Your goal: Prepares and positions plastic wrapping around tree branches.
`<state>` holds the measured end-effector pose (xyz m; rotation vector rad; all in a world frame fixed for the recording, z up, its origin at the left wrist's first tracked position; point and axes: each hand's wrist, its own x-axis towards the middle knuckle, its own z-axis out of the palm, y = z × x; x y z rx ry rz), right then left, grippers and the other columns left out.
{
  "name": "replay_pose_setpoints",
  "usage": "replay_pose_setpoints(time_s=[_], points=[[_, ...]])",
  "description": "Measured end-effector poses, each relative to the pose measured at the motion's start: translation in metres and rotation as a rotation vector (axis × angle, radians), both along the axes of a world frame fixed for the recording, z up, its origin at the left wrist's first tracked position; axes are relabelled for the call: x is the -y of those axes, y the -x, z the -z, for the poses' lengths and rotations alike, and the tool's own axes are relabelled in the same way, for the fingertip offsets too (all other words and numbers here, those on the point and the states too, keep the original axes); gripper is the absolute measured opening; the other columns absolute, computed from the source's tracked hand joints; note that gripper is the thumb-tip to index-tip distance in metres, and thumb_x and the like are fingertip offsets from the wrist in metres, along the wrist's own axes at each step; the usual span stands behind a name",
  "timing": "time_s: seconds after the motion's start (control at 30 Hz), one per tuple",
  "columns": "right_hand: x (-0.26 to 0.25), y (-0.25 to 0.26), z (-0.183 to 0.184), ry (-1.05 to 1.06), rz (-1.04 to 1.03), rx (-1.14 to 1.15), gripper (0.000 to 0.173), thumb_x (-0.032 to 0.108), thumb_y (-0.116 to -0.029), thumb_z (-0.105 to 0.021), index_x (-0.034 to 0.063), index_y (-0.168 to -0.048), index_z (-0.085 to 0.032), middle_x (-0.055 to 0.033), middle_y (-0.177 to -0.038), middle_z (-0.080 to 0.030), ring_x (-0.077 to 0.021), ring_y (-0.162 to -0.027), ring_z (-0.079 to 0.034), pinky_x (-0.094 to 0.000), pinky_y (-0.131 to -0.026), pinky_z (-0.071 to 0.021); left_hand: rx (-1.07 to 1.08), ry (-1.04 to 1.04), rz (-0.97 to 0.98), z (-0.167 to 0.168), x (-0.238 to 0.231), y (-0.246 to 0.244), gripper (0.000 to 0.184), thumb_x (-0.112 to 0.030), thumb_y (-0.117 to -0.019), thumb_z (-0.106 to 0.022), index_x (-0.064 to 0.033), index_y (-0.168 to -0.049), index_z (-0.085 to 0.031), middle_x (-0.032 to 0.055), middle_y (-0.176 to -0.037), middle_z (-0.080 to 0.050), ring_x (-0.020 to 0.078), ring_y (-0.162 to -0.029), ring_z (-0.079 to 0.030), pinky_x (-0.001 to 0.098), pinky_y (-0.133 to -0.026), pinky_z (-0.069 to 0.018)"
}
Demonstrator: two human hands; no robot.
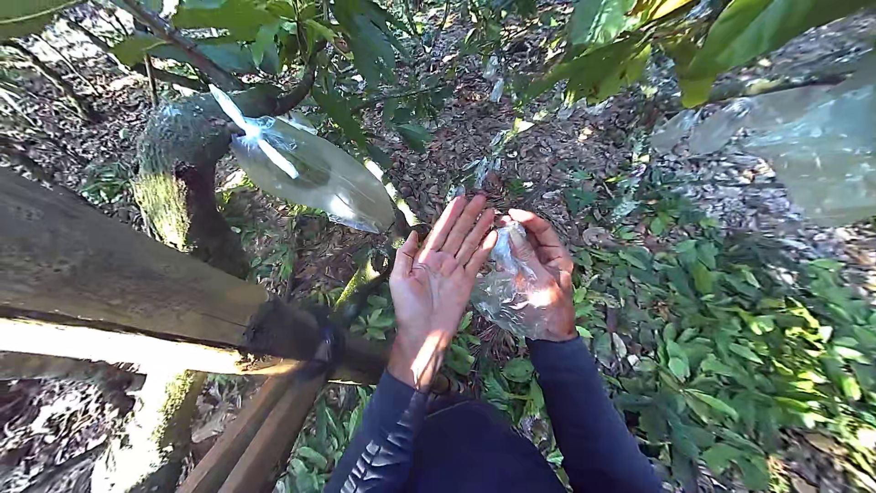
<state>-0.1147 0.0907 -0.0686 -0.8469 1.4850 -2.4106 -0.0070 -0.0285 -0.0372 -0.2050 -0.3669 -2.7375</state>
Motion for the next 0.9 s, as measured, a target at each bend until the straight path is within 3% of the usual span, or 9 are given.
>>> replay_pose_setpoints(time_s=[0.13,0.3,0.4,0.5,0.57,0.63,0.7,0.77,0.9], points=[[0.002,0.001,0.000,0.024,-0.034,-0.024,0.036,0.008,-0.0984,-0.064,0.0016,-0.133,-0.060,-0.0141,-0.122,-0.067,-0.0223,-0.107,-0.067,-0.0395,-0.094,-0.0587,-0.006,0.013,0.003,0.004,0.006,0.000,0.080,-0.052,-0.1053,0.000,-0.0036,-0.158,-0.034,0.0208,-0.161,-0.037,0.0366,-0.150,-0.035,0.0530,-0.123,-0.0286],[0.004,-0.003,-0.005,0.057,-0.059,-0.051,0.034,0.004,-0.0981,-0.062,0.0017,-0.132,-0.062,-0.0141,-0.114,-0.069,-0.0213,-0.100,-0.069,-0.0388,-0.090,-0.0599,0.011,0.066,-0.021,0.009,0.012,0.000,0.077,-0.050,-0.1065,-0.002,-0.0032,-0.156,-0.038,0.0216,-0.158,-0.041,0.0370,-0.147,-0.040,0.0525,-0.119,-0.0346],[0.004,-0.001,-0.003,0.060,-0.058,-0.064,0.031,0.004,-0.0997,-0.059,0.0019,-0.130,-0.063,-0.0138,-0.111,-0.070,-0.0217,-0.097,-0.070,-0.0396,-0.087,-0.0615,0.215,0.288,-0.202,0.011,0.012,0.003,0.057,-0.033,-0.1096,-0.019,0.0007,-0.137,-0.057,0.0226,-0.140,-0.059,0.0366,-0.131,-0.057,0.0537,-0.110,-0.0459],[0.008,-0.004,-0.003,0.063,-0.068,-0.051,0.032,0.003,-0.0994,-0.058,0.0022,-0.131,-0.063,-0.0133,-0.113,-0.070,-0.0215,-0.099,-0.070,-0.0396,-0.088,-0.0614,0.480,0.677,-0.264,0.008,0.014,0.001,0.041,-0.029,-0.1070,-0.044,-0.0016,-0.132,-0.063,0.0166,-0.128,-0.066,0.0294,-0.117,-0.064,0.0487,-0.100,-0.0539],[0.012,-0.008,-0.005,0.058,-0.066,-0.056,0.034,0.002,-0.0971,-0.061,0.0026,-0.131,-0.063,-0.0128,-0.118,-0.070,-0.0208,-0.104,-0.069,-0.0386,-0.093,-0.0597,0.567,0.795,-0.274,0.003,0.010,-0.002,0.034,-0.020,-0.1005,-0.063,-0.0013,-0.128,-0.065,0.0138,-0.116,-0.070,0.0229,-0.105,-0.068,0.0391,-0.092,-0.0576],[0.016,-0.011,-0.007,0.034,-0.085,-0.068,0.039,0.002,-0.0941,-0.066,0.0021,-0.133,-0.061,-0.0146,-0.124,-0.067,-0.0234,-0.109,-0.068,-0.0398,-0.095,-0.0588,0.545,0.826,-0.424,0.005,0.004,-0.002,0.025,-0.010,-0.0931,-0.073,0.0033,-0.114,-0.071,0.0160,-0.102,-0.073,0.0227,-0.094,-0.071,0.0362,-0.085,-0.0605],[0.015,-0.013,-0.006,-0.036,-0.136,-0.089,0.051,0.002,-0.0894,-0.072,0.0004,-0.138,-0.057,-0.0185,-0.134,-0.062,-0.0293,-0.118,-0.064,-0.0441,-0.101,-0.0562,0.526,0.840,-0.582,0.009,0.003,-0.002,0.015,-0.006,-0.0932,-0.072,0.0038,-0.105,-0.073,0.0147,-0.094,-0.073,0.0214,-0.086,-0.070,0.0349,-0.081,-0.0606],[0.015,-0.016,-0.004,-0.105,-0.186,-0.078,0.057,0.002,-0.0877,-0.073,-0.0004,-0.141,-0.054,-0.0195,-0.137,-0.060,-0.0314,-0.120,-0.063,-0.0462,-0.103,-0.0555,0.542,0.792,-0.655,0.009,0.007,-0.002,0.012,-0.005,-0.0955,-0.067,0.0030,-0.104,-0.071,0.0130,-0.090,-0.071,0.0204,-0.083,-0.070,0.0363,-0.080,-0.0603],[0.012,-0.024,0.004,-0.135,-0.174,0.060,0.033,0.004,-0.0963,-0.065,-0.0061,-0.127,-0.062,-0.0186,-0.107,-0.072,-0.0245,-0.087,-0.072,-0.0385,-0.077,-0.0630,0.580,0.468,-0.580,0.006,0.017,-0.006,0.017,-0.003,-0.1023,-0.053,0.0052,-0.113,-0.063,0.0177,-0.093,-0.070,0.0237,-0.081,-0.071,0.0417,-0.079,-0.0619]])
